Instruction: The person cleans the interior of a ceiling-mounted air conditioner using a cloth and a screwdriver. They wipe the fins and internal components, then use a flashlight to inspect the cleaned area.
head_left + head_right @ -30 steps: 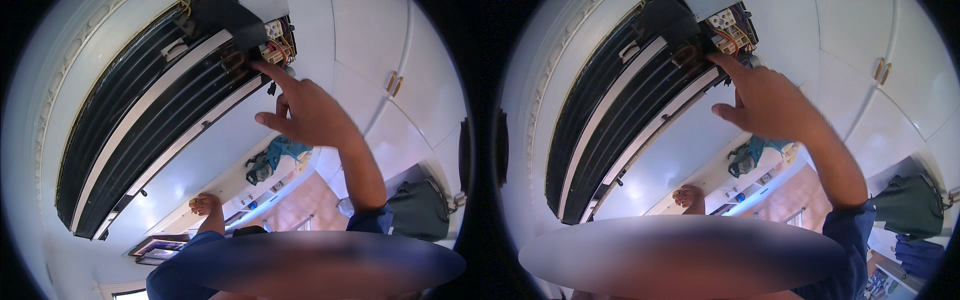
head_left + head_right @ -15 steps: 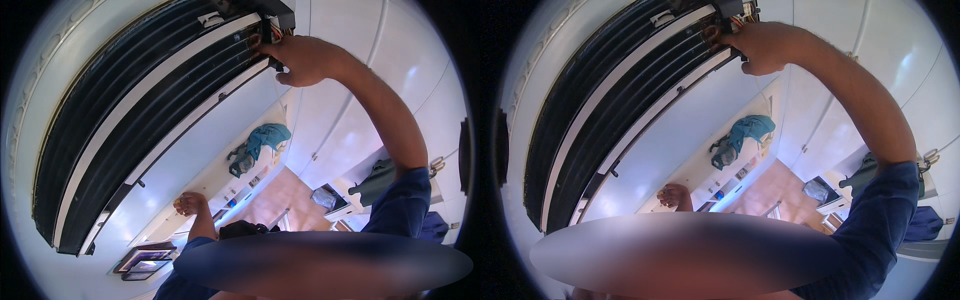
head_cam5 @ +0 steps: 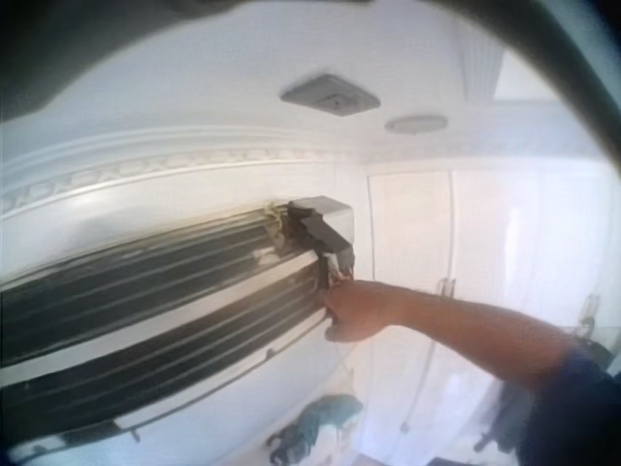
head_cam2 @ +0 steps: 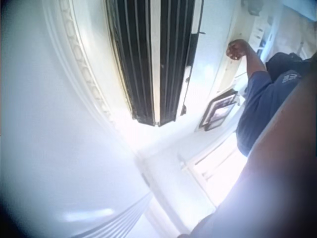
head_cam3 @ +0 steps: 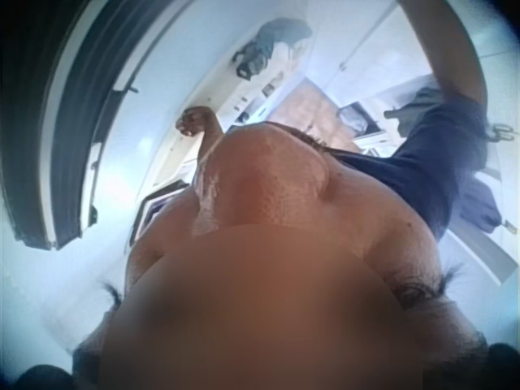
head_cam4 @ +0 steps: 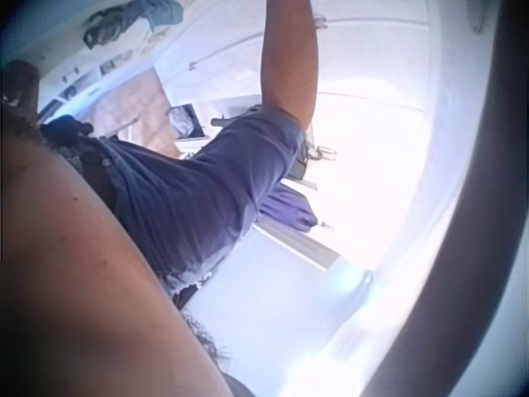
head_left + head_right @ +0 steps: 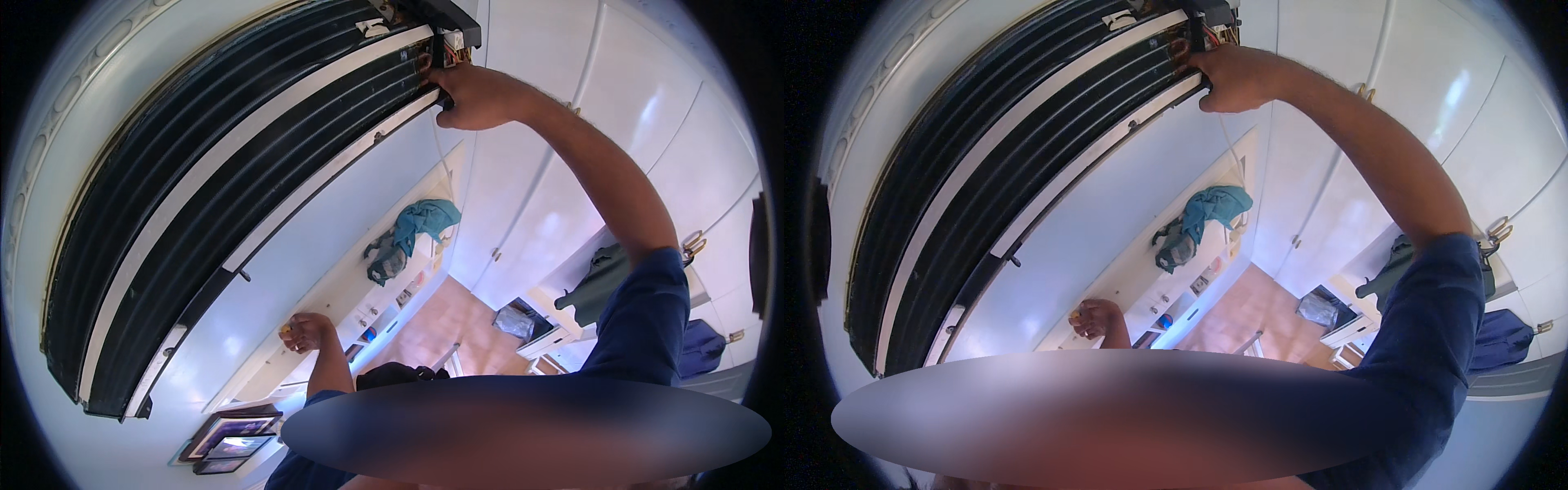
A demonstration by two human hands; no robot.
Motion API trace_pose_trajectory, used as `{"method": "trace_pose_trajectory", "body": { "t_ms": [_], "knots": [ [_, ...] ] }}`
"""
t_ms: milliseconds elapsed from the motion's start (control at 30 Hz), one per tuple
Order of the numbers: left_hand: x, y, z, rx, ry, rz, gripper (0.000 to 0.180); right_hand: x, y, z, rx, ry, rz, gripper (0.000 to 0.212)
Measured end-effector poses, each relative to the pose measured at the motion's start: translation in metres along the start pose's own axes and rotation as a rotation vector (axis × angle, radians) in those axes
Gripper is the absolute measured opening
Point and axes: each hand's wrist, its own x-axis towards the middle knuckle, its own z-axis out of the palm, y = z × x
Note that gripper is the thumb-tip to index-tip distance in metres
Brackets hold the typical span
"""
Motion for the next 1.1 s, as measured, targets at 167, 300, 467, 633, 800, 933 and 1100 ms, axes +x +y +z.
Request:
{"method": "trace_pose_trajectory", "body": {
  "t_ms": [167,300,467,633,800,933,1100],
  "knots": [
    [0.001,-0.001,-0.001,-0.020,0.014,0.017,0.063,-0.012,-0.011,-0.016,0.184,-0.169,0.167,0.072],
    [0.003,0.000,-0.002,-0.007,-0.061,0.053,0.063,-0.011,-0.022,-0.021,0.116,-0.176,0.174,0.075],
    [0.000,-0.002,-0.004,-0.035,0.030,0.066,0.061,-0.004,-0.020,-0.023,0.055,-0.235,0.197,0.078],
    [0.001,0.000,-0.004,-0.106,-0.027,0.027,0.060,-0.009,-0.017,-0.015,0.077,-0.144,0.162,0.081],
    [0.005,0.000,-0.009,-0.090,-0.039,0.009,0.059,-0.017,-0.008,-0.006,0.182,-0.082,0.106,0.084],
    [0.004,0.002,-0.015,-0.114,-0.055,0.013,0.058,-0.019,-0.004,-0.005,0.094,-0.026,0.078,0.079],
    [0.003,0.009,-0.016,-0.087,-0.132,-0.053,0.057,-0.048,-0.008,-0.024,0.069,-0.051,0.090,0.070]
  ]
}}
